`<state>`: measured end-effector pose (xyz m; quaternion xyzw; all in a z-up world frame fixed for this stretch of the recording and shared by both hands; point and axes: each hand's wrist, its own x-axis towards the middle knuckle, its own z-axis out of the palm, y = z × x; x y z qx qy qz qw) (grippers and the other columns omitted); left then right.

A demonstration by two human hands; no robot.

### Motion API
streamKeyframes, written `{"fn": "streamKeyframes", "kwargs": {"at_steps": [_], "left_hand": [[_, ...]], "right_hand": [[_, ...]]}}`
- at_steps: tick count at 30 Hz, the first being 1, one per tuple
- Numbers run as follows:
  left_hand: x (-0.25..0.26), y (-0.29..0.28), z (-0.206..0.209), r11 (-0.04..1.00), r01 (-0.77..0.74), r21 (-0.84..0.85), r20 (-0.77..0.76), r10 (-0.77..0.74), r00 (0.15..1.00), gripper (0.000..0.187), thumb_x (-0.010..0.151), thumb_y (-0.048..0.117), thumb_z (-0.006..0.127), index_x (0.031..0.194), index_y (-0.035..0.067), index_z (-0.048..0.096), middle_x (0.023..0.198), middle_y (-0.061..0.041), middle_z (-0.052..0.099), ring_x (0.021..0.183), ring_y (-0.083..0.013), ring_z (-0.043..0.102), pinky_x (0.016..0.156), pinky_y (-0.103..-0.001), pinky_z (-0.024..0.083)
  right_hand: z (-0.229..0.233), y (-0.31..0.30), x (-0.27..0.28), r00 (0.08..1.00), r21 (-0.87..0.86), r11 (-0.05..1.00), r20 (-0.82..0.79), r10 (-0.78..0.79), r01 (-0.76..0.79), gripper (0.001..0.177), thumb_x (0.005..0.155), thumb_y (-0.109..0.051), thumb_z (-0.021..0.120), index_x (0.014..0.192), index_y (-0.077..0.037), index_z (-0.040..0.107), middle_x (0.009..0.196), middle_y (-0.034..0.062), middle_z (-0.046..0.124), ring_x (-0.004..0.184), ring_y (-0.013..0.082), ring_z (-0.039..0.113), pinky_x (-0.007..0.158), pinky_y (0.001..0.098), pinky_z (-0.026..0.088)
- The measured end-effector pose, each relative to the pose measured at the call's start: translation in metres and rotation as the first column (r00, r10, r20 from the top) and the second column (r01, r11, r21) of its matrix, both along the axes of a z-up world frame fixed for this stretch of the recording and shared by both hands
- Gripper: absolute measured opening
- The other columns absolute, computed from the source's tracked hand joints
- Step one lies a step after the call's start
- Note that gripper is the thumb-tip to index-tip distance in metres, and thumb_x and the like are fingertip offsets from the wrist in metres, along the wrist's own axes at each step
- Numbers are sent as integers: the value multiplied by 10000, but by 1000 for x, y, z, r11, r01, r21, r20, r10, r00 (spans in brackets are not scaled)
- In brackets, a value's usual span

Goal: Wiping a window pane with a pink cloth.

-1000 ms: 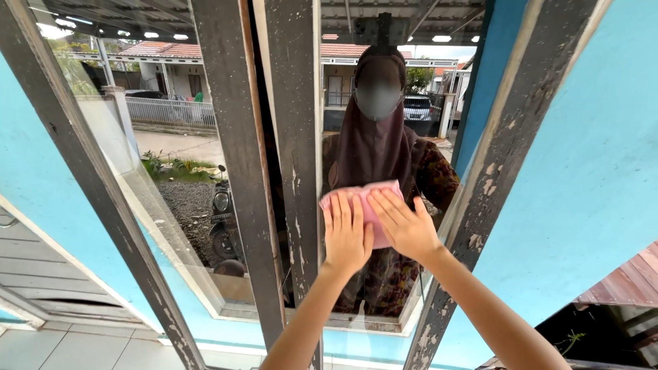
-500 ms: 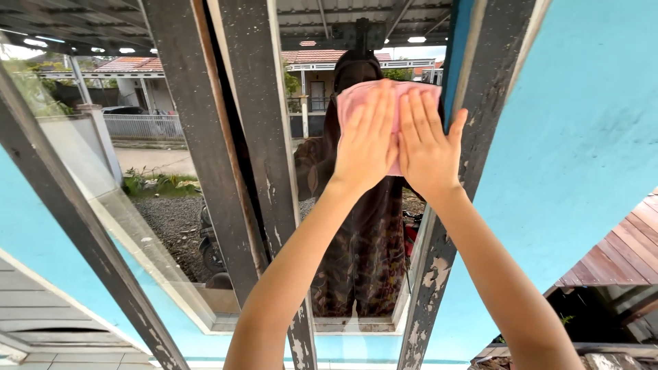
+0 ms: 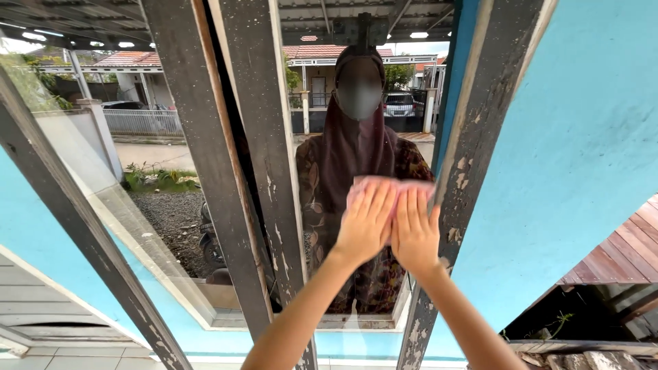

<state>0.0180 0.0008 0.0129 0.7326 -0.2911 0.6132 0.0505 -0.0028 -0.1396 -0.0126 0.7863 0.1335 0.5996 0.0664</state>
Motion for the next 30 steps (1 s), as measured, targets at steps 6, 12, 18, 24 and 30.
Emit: {"fn": "streamKeyframes", "kwargs": {"at_steps": [6,12,18,24,30], "left_hand": [[-8,12,-62,998,-20,54,-20,21,1000,564,995,300,344,1506,127,510,1545,-141,489,1420,-317,475,1198,-434,320],[8,11,-7,997,30,70,21,-32,999,515,1040,212,320,1498,56,497,1551,-194,467,1428,-349,458,1214,-449,307],[30,28,97,992,-21,121,34,17,999,525,1045,183,345,1542,30,410,1590,-208,397,1471,-357,401,1231,-463,278],[42,61,144,991,-137,-4,29,137,990,559,1076,305,335,1582,68,343,1635,-219,293,1523,-396,282,1253,-488,206],[31,72,88,970,-184,-156,-98,170,981,582,1062,324,363,1572,44,358,1609,-276,313,1507,-452,278,1231,-519,222]], "right_hand": [[-62,-6,4,1000,-12,1000,7,7,-7,540,974,-246,422,1443,-35,588,1515,167,544,1441,357,451,1239,516,179],[-7,-7,21,998,-93,994,21,59,-57,553,957,-149,432,1471,39,513,1528,272,481,1451,451,398,1208,567,277],[114,16,32,983,-127,986,131,127,-110,519,996,-120,430,1457,106,504,1524,314,450,1425,502,393,1188,576,315],[177,52,49,967,-158,977,187,171,-142,543,1016,-162,393,1495,79,483,1564,270,416,1443,479,366,1201,543,293],[143,71,49,953,-232,936,88,291,-264,571,963,-188,444,1497,-1,526,1566,193,468,1443,423,416,1210,522,312]]}}
